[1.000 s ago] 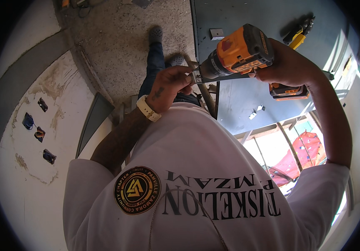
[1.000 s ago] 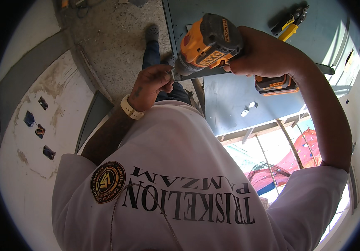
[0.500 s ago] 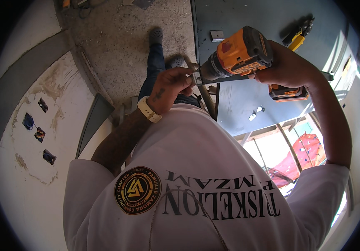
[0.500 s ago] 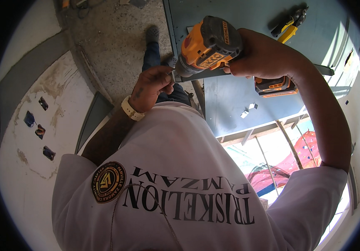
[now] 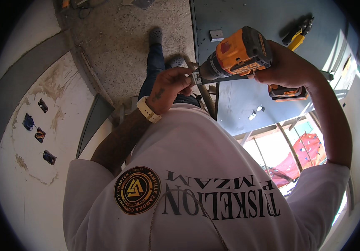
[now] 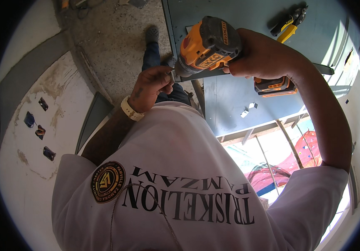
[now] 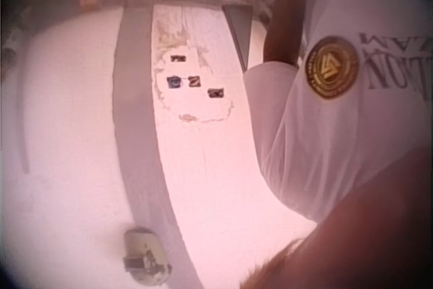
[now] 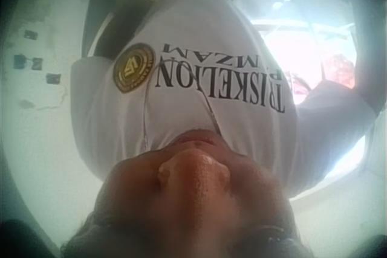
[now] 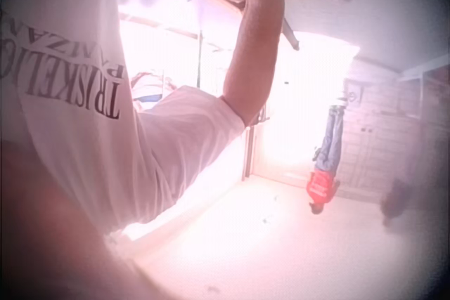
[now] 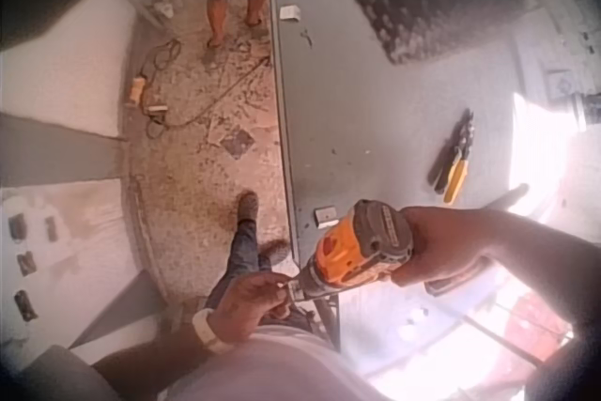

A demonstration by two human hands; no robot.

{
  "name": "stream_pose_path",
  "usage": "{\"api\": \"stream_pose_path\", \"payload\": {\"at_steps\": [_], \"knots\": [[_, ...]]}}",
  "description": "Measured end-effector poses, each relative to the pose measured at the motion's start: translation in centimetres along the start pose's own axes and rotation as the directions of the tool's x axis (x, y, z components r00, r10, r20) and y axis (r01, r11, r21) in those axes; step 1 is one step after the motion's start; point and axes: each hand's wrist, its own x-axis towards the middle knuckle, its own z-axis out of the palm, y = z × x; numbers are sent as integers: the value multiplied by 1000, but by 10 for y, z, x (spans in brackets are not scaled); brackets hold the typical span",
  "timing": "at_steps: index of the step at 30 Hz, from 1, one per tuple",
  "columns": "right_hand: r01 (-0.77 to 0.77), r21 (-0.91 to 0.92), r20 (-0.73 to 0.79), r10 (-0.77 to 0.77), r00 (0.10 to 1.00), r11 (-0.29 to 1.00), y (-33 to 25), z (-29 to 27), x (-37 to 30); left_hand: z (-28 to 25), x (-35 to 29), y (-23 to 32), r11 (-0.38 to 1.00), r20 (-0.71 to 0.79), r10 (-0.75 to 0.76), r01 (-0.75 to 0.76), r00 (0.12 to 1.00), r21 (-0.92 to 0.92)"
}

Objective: The person uses a cordless drill to fasten small metal brackets onto a metal frame and a large gray panel. They position each bracket, drill a screw into it, and repeat the process at several locations. Another person is visible nearby working on the same panel.

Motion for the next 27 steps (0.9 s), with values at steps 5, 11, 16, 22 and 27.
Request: {"api": "stream_pose_path", "payload": {"at_steps": [5, 11, 16, 22, 27], "knots": [[-35, -12, -23, 35, 999, 999, 0, 1, -1, 0, 0, 1, 1000, -4, -3, 2, 1000, -13], [-22, -31, -1, 22, 1000, 999, 1, 1, -1, -1, 0, 1, 1000, 3, 1, -1, 1000, 0], [16, -12, 10, -16, 1000, 1000, 4, 2, -1, -3, 1, -2, 1000, 11, 7, -7, 1000, -14], [-23, -16, -18, 23, 1000, 1000, 1, 4, -3, -4, 1, -1, 1000, 16, -7, 8, 1000, -29], [-19, -27, -9, 19, 1000, 999, 0, 3, -3, -4, 1, -2, 1000, 18, 9, -9, 1000, -7]]}}
